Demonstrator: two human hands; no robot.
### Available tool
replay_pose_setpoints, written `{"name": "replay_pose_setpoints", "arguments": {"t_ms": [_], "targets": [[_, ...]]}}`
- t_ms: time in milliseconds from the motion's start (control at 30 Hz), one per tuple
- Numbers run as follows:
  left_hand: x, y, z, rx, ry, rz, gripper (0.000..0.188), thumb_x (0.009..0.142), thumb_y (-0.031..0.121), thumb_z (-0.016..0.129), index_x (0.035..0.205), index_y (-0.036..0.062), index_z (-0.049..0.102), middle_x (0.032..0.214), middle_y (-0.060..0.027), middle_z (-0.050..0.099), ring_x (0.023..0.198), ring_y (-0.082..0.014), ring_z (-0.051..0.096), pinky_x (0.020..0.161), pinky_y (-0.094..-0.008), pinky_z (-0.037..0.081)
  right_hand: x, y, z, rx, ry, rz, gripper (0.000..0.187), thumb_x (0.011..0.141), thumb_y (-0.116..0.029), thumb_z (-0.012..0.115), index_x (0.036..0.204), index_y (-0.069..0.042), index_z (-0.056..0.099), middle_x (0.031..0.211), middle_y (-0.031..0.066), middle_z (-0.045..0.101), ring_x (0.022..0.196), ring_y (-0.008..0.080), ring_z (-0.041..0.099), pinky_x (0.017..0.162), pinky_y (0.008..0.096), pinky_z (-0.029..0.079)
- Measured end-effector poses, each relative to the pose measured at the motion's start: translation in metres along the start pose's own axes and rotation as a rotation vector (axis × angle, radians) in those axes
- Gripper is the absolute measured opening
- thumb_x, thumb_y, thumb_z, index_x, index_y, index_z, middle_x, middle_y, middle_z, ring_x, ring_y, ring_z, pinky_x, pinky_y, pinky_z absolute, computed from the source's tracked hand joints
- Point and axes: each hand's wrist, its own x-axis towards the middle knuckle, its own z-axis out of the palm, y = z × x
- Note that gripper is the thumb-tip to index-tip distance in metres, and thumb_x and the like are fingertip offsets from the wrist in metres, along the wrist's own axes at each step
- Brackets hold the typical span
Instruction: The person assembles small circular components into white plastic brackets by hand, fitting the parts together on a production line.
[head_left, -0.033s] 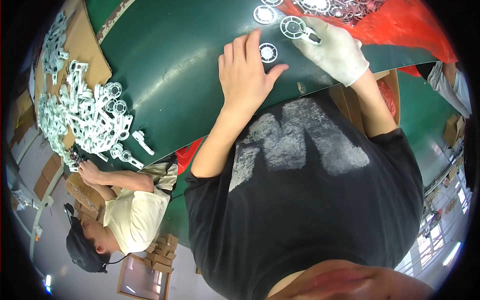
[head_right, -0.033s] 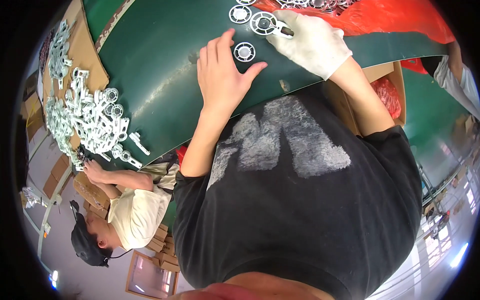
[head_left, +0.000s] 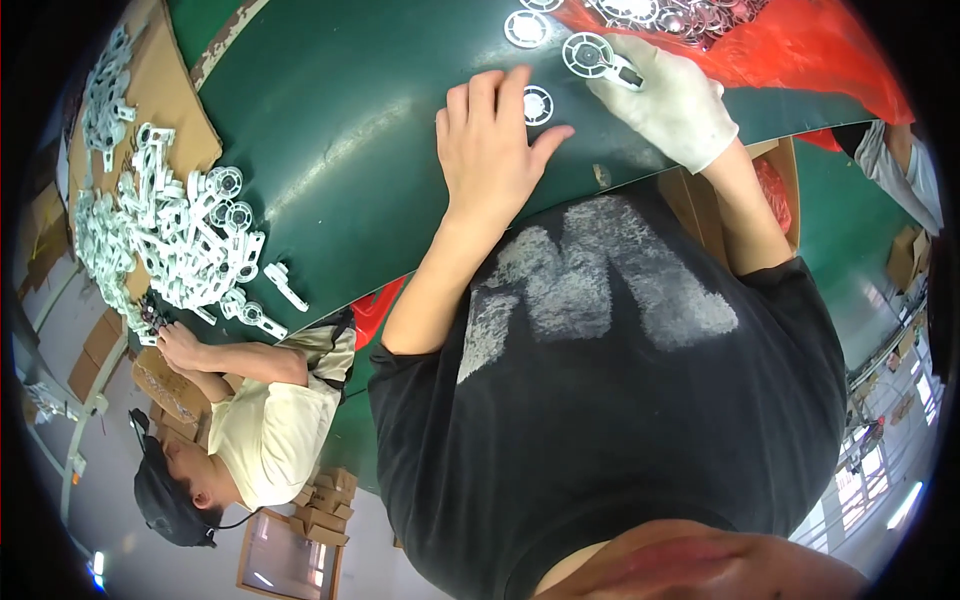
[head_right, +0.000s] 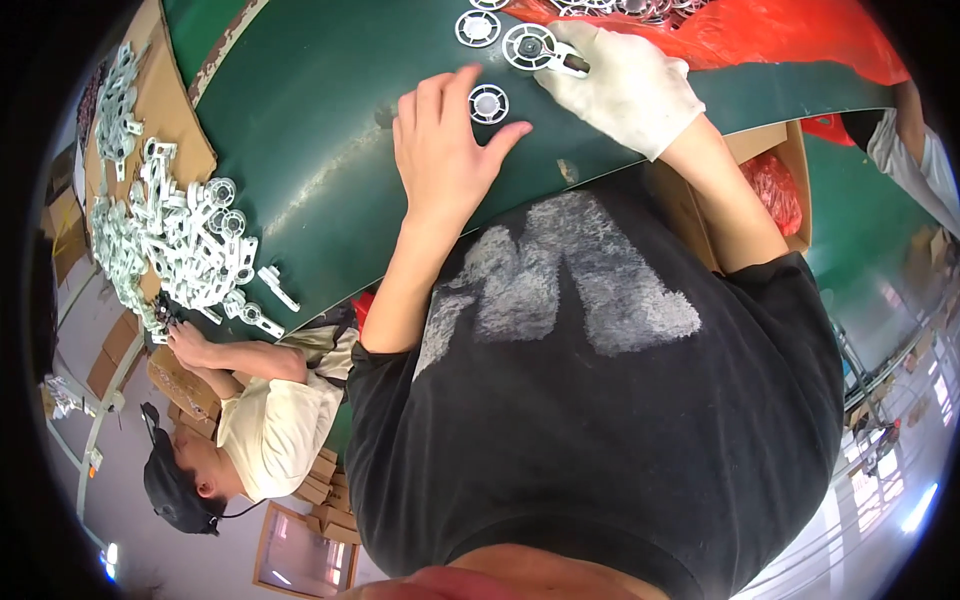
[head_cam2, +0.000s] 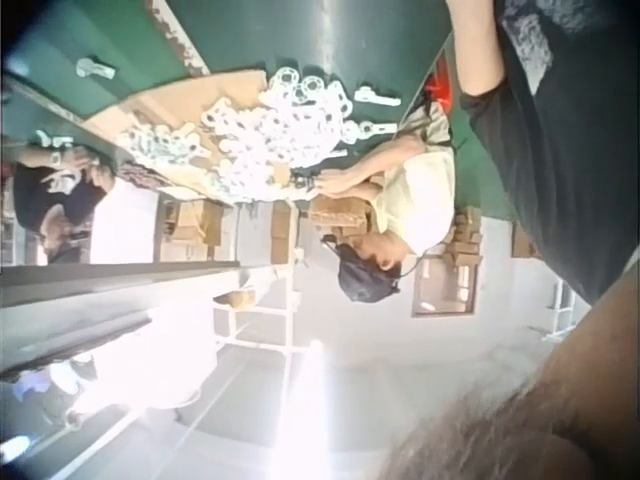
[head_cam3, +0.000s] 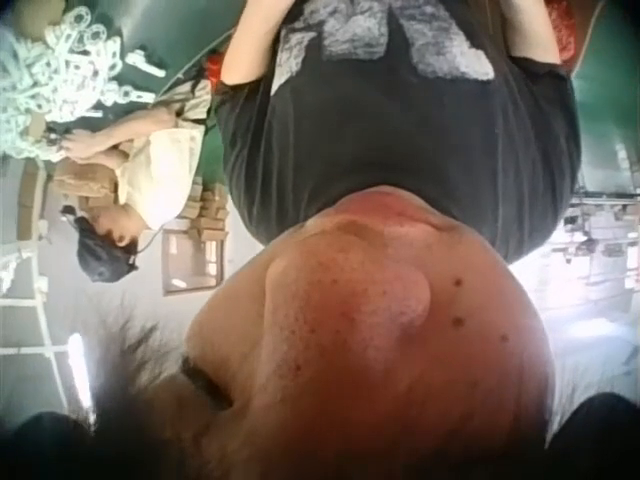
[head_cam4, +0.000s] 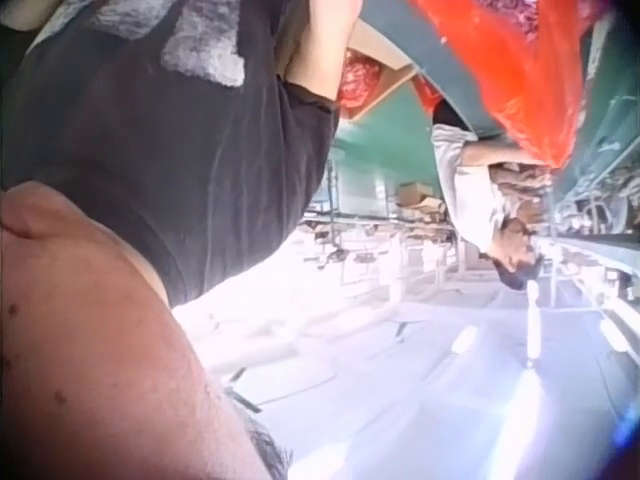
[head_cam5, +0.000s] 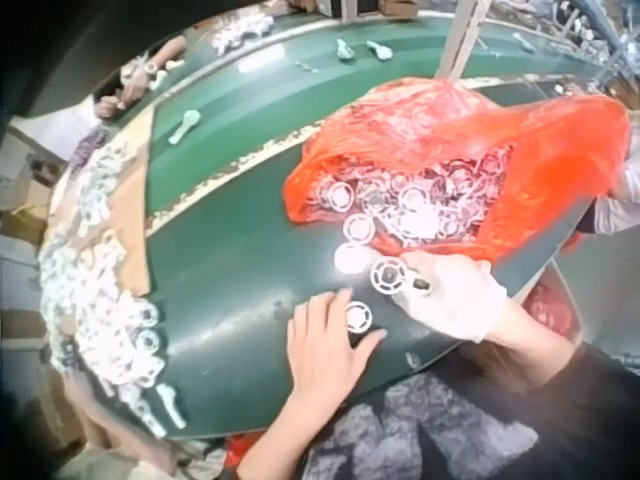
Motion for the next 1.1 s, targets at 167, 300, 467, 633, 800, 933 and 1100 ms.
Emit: {"name": "replay_pose_setpoints", "arguments": {"t_ms": [167,300,467,633,800,933,1100], "targets": [[0.003,-0.007,0.006,-0.285,0.110,0.031,0.050,0.070,0.037,0.089,0.109,0.0111,0.071,0.104,-0.0044,0.058,0.084,-0.0229,0.058,0.075,-0.0392,0.047,-0.008,0.005,0.001,-0.056,-0.062,0.000,0.045,0.090,-0.042,0.068,0.125,-0.015,0.067,0.096,0.0132,0.074,0.094,0.0314,0.073,0.083,0.0417,0.056],[0.006,-0.007,-0.004,-0.175,0.166,0.135,0.054,0.066,0.049,0.089,0.102,0.0121,0.072,0.094,-0.0034,0.055,0.076,-0.0202,0.055,0.068,-0.0367,0.042,-0.009,-0.008,0.008,-0.024,-0.178,-0.081,0.039,0.090,-0.039,0.063,0.121,-0.017,0.069,0.089,0.0153,0.073,0.087,0.0342,0.072,0.081,0.0458,0.057],[0.005,-0.004,0.007,-0.130,0.281,0.093,0.056,0.064,0.055,0.088,0.086,0.0103,0.064,0.096,-0.0059,0.054,0.088,-0.0271,0.054,0.072,-0.0381,0.042,-0.012,-0.026,0.021,-0.018,-0.270,-0.224,0.040,0.087,-0.035,0.063,0.123,-0.017,0.068,0.093,0.0157,0.074,0.093,0.0372,0.072,0.081,0.0498,0.057],[-0.003,-0.004,-0.002,-0.497,0.174,0.015,0.064,0.065,0.050,0.089,0.105,0.0067,0.064,0.111,-0.0106,0.059,0.102,-0.0323,0.059,0.085,-0.0415,0.050,-0.012,-0.026,0.022,0.015,-0.309,-0.347,0.040,0.088,-0.037,0.063,0.122,-0.016,0.067,0.092,0.0163,0.074,0.091,0.0376,0.072,0.079,0.0495,0.057],[-0.013,-0.017,-0.013,-0.479,0.126,0.095,0.059,0.069,0.036,0.089,0.116,0.0065,0.067,0.116,-0.0111,0.067,0.101,-0.0314,0.067,0.086,-0.0399,0.053,-0.009,-0.032,0.016,-0.040,-0.284,-0.318,0.039,0.088,-0.037,0.065,0.120,-0.014,0.067,0.090,0.0165,0.073,0.089,0.0375,0.072,0.077,0.0490,0.058],[-0.015,-0.015,-0.017,-0.464,0.161,0.097,0.054,0.069,0.028,0.090,0.114,0.0059,0.070,0.113,-0.0109,0.071,0.100,-0.0294,0.069,0.086,-0.0367,0.055,-0.012,-0.031,0.017,-0.031,-0.237,-0.342,0.036,0.089,-0.035,0.066,0.119,-0.014,0.066,0.089,0.0164,0.073,0.088,0.0382,0.072,0.077,0.0485,0.058],[-0.018,-0.013,-0.017,-0.608,0.157,-0.084,0.060,0.063,0.018,0.094,0.118,0.0052,0.072,0.114,-0.0098,0.074,0.100,-0.0250,0.071,0.088,-0.0352,0.057,-0.013,-0.035,0.013,-0.070,-0.250,-0.341,0.039,0.090,-0.032,0.065,0.124,-0.012,0.064,0.090,0.0170,0.073,0.089,0.0379,0.072,0.078,0.0486,0.058]]}}
